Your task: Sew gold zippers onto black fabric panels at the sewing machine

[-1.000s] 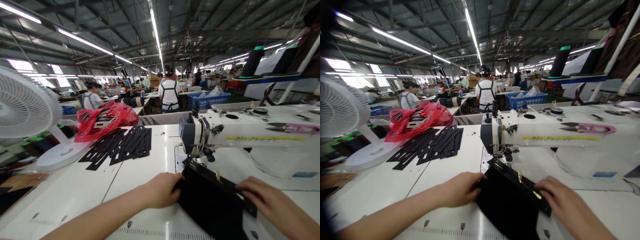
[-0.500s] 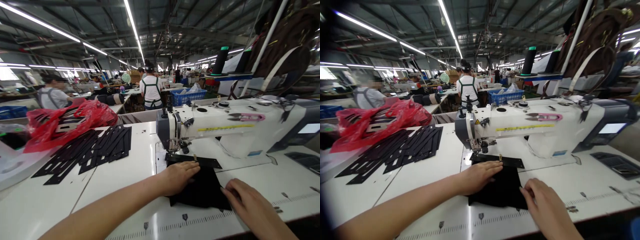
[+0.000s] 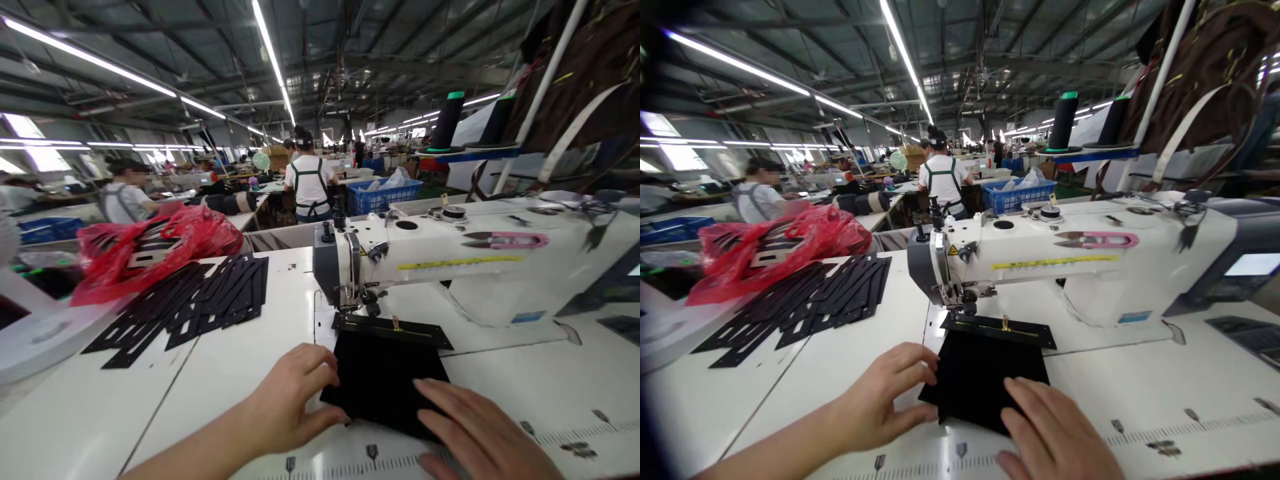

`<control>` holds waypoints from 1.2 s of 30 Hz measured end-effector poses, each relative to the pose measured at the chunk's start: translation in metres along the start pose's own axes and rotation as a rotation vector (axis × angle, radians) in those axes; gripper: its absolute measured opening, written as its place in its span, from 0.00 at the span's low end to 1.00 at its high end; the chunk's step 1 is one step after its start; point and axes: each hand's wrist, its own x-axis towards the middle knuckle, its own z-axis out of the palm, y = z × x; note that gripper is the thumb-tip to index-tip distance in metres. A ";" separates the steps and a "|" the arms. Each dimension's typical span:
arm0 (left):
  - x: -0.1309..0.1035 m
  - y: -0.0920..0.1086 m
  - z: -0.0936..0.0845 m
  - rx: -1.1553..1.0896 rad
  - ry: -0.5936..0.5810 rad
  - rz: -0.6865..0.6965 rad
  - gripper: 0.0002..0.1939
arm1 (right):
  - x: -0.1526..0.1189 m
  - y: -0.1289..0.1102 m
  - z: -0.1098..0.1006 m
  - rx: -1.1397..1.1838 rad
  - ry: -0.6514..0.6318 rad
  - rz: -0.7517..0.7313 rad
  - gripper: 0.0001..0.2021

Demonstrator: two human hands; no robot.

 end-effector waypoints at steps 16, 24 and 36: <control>-0.022 -0.013 0.008 0.104 0.004 -0.051 0.10 | 0.051 -0.033 0.040 0.367 -0.018 0.051 0.12; -0.008 -0.023 0.010 0.109 -0.150 0.186 0.27 | -0.007 0.005 0.054 -0.184 -0.135 -0.146 0.25; 0.029 -0.055 0.028 0.223 0.235 -0.077 0.08 | 0.045 0.014 0.059 0.171 -0.003 0.002 0.12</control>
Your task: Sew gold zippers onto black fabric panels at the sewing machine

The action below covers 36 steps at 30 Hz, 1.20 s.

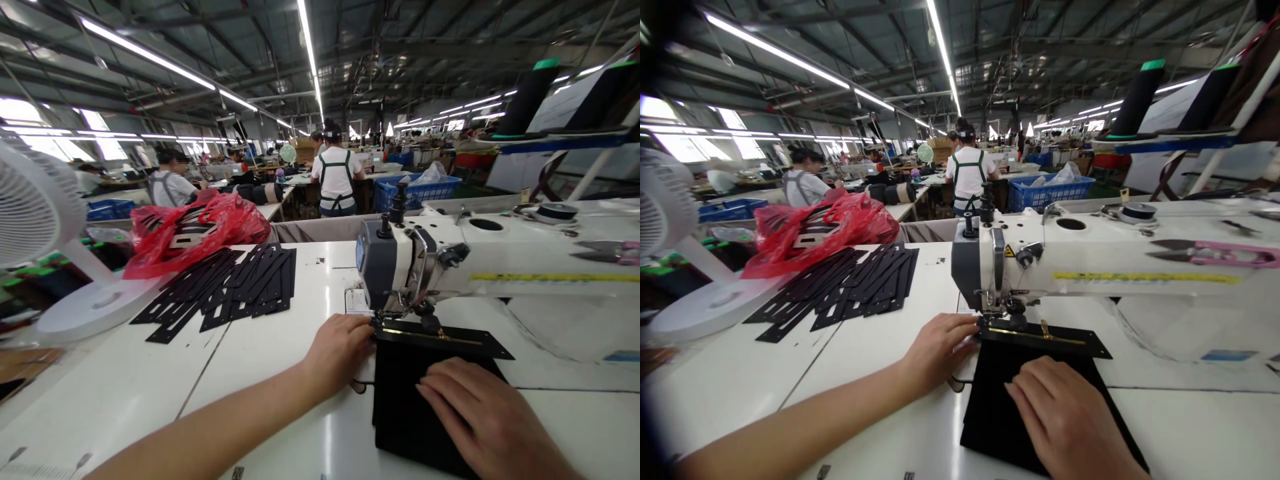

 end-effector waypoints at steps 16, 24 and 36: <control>0.018 -0.011 0.003 -0.025 -0.085 -0.050 0.06 | 0.022 -0.002 0.038 0.092 -0.144 0.046 0.16; 0.007 -0.002 0.004 0.077 -0.133 0.102 0.09 | 0.013 0.014 0.039 0.090 -0.120 -0.117 0.17; 0.007 0.005 0.011 0.249 -0.137 0.163 0.08 | 0.013 0.019 0.048 -0.149 -0.058 -0.060 0.18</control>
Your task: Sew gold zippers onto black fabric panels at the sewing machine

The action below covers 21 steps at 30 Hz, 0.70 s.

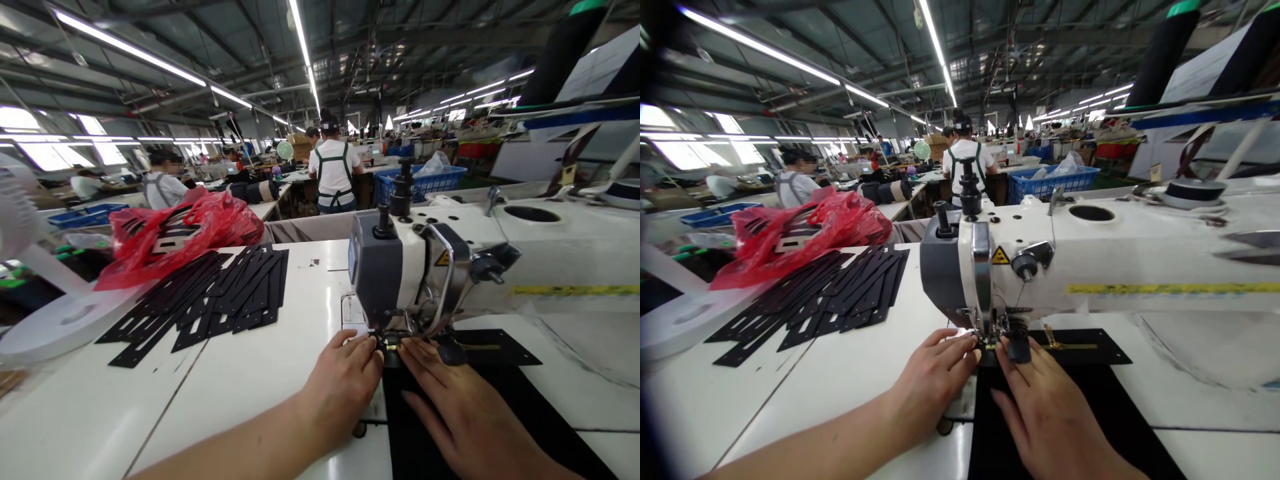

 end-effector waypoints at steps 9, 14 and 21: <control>0.000 -0.001 0.004 0.033 0.078 0.018 0.11 | -0.005 -0.009 0.008 -0.024 0.016 0.007 0.20; 0.004 -0.005 0.002 -0.139 0.093 -0.023 0.10 | -0.002 -0.004 0.008 0.042 -0.033 0.046 0.20; 0.008 -0.012 -0.001 -0.278 0.091 -0.189 0.08 | 0.006 0.004 -0.003 0.119 0.076 0.073 0.11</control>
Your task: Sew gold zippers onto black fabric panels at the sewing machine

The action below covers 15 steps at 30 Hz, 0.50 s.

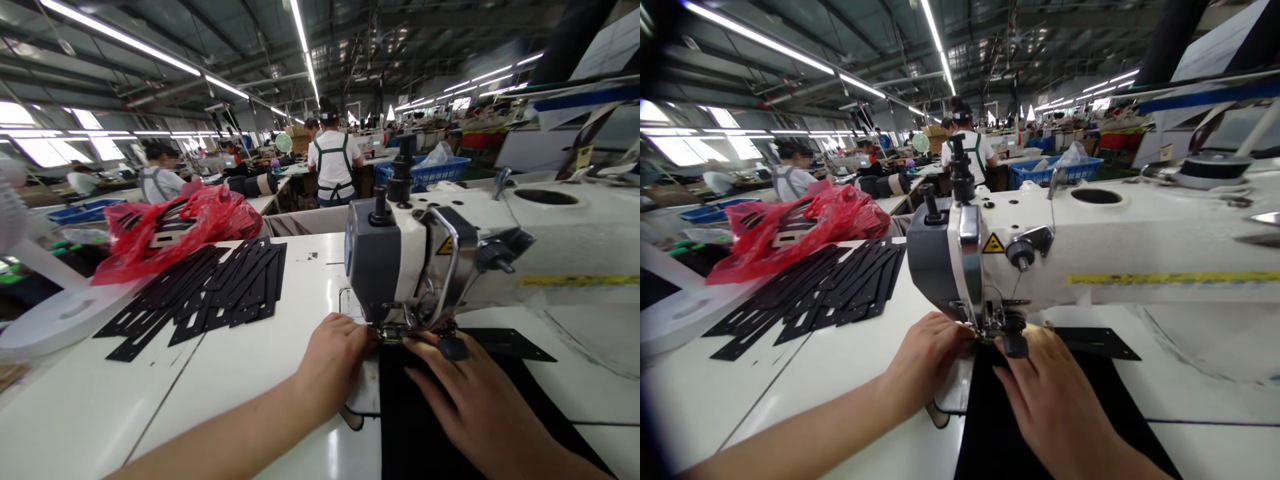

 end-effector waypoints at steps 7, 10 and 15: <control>0.000 -0.001 0.002 0.047 0.014 0.028 0.08 | -0.013 -0.029 -0.014 -0.045 -0.068 -0.101 0.17; -0.003 0.000 0.004 0.050 0.008 0.079 0.08 | -0.016 -0.029 -0.014 -0.070 -0.100 -0.137 0.18; -0.009 0.003 0.008 0.159 -0.019 0.213 0.07 | -0.005 -0.024 -0.019 0.000 -0.084 -0.137 0.14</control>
